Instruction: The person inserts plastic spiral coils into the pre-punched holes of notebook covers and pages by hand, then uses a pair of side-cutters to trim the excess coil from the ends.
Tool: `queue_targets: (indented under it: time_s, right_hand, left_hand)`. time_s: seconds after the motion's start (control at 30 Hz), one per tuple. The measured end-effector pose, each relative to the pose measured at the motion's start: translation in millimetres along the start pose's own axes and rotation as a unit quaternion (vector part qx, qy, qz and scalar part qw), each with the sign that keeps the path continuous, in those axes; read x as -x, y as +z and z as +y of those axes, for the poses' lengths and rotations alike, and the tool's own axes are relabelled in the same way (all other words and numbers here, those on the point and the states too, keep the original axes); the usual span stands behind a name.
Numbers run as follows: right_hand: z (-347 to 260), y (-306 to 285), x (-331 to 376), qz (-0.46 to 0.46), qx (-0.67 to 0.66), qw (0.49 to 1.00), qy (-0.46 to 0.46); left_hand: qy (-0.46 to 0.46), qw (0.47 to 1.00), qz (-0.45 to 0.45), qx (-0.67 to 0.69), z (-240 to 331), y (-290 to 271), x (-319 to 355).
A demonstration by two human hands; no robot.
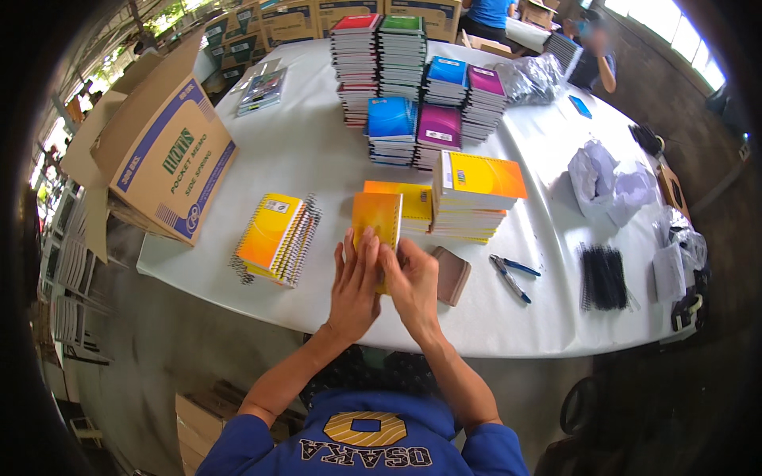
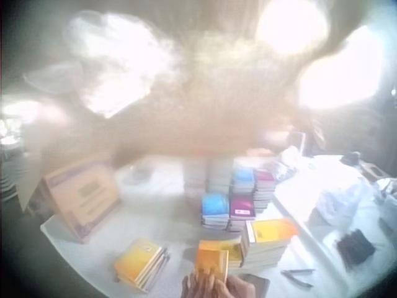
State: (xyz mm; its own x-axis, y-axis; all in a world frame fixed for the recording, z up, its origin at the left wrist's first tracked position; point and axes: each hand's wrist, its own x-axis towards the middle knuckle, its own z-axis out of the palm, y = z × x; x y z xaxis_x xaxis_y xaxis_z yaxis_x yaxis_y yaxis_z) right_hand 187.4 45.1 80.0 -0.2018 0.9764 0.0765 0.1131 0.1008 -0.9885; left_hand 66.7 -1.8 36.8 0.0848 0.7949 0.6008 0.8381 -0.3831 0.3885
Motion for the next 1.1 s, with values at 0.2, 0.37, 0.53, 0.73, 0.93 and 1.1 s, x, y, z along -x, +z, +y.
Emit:
queue_targets:
  time_s: [0.2,0.37,0.53,0.73,0.93,1.1]
  right_hand:
    - [32,-56,27,0.003,-0.070,0.992,-0.104]
    - [94,-30,54,-0.074,-0.094,0.992,0.041]
    - [91,-21,60,-0.046,-0.019,0.999,-0.023]
    - [68,-72,49,-0.080,0.107,0.981,-0.142]
    - [106,-290,-16,0.376,0.522,0.757,-0.114]
    - [164,-379,-30,0.356,0.751,0.555,0.025]
  left_hand:
    - [-0.102,0.894,-0.150,0.409,-27,-33,0]
    - [-0.177,0.800,-0.294,0.492,-74,-21,27]
    - [-0.024,0.985,-0.148,0.083,-17,-42,4]
    - [0.111,0.969,-0.165,-0.150,12,5,10]
    - [0.122,0.968,-0.200,-0.094,15,-5,1]
    - [0.116,0.972,-0.196,-0.049,12,1,-1]
